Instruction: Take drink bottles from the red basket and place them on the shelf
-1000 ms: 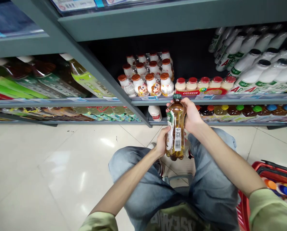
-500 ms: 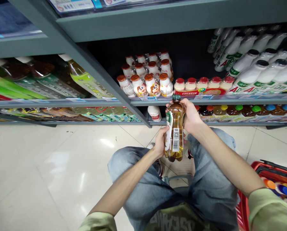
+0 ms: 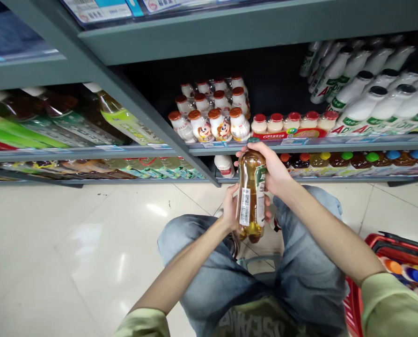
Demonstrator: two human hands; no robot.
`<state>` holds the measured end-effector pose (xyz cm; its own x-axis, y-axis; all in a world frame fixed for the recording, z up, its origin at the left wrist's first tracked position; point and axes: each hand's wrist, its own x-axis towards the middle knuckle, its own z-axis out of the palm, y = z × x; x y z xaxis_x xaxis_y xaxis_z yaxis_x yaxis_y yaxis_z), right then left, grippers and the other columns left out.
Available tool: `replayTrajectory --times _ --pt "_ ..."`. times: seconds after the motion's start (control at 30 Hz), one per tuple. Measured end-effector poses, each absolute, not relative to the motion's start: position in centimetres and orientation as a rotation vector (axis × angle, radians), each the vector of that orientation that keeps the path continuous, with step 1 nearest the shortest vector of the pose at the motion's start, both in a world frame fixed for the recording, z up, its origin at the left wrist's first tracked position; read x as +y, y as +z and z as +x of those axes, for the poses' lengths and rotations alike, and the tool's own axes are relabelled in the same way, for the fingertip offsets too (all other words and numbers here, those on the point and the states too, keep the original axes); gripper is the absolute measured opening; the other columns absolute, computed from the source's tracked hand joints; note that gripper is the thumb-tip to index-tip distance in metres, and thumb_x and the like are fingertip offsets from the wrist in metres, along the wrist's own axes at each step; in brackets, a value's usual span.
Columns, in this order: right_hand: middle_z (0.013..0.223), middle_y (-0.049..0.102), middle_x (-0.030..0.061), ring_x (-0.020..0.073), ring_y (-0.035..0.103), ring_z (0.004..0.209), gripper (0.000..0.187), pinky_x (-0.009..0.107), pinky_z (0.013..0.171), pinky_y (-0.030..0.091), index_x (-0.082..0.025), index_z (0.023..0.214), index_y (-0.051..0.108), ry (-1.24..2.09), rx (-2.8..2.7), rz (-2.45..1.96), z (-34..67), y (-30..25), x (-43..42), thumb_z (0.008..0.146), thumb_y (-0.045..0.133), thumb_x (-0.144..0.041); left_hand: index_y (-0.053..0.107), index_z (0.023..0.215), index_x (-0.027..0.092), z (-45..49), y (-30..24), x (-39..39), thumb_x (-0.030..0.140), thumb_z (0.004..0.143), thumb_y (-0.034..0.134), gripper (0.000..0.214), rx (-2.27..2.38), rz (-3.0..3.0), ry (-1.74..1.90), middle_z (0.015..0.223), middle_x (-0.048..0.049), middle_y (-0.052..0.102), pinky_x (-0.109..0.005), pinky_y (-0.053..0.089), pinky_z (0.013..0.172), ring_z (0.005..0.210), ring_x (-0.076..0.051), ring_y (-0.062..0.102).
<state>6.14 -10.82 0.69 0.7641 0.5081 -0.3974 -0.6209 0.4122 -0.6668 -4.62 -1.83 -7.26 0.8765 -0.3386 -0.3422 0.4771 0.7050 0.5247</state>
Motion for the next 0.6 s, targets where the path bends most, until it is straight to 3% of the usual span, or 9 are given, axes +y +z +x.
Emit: replayTrajectory --times 0.17,0.43,0.6 --pt "0.067 0.068 0.0009 0.0148 0.058 0.053 0.017 0.029 0.049 0.049 -0.02 0.078 0.067 0.63 0.225 -0.967 7.3 -0.2 -11.4 0.077 0.075 -0.034 0.07 0.1 0.012 -3.5 -6.4 -2.3 0.078 0.077 0.055 0.072 0.221 0.758 -0.461 0.085 -0.0145 0.075 -0.042 0.059 0.072 0.083 -0.033 0.074" --pt "0.066 0.068 -0.0021 0.0147 0.062 0.061 0.016 0.026 0.054 0.053 -0.022 0.075 0.066 0.326 0.259 -1.046 8.3 -0.6 -12.1 0.073 0.082 -0.027 0.071 0.083 0.019 -1.5 -8.7 -1.8 0.072 0.091 0.048 0.059 0.379 1.447 -0.111 0.074 -0.0048 0.072 -0.036 0.049 0.083 0.085 -0.027 0.067" --pt "0.069 0.069 -0.001 0.0154 0.063 0.062 0.017 0.029 0.057 0.055 -0.02 0.077 0.067 0.355 0.279 -1.045 8.3 -0.9 -12.2 0.073 0.082 -0.028 0.072 0.087 0.019 -1.8 -8.6 -1.7 0.066 0.097 0.044 0.055 0.363 1.553 -0.125 0.077 -0.0048 0.074 -0.036 0.048 0.089 0.089 -0.028 0.067"
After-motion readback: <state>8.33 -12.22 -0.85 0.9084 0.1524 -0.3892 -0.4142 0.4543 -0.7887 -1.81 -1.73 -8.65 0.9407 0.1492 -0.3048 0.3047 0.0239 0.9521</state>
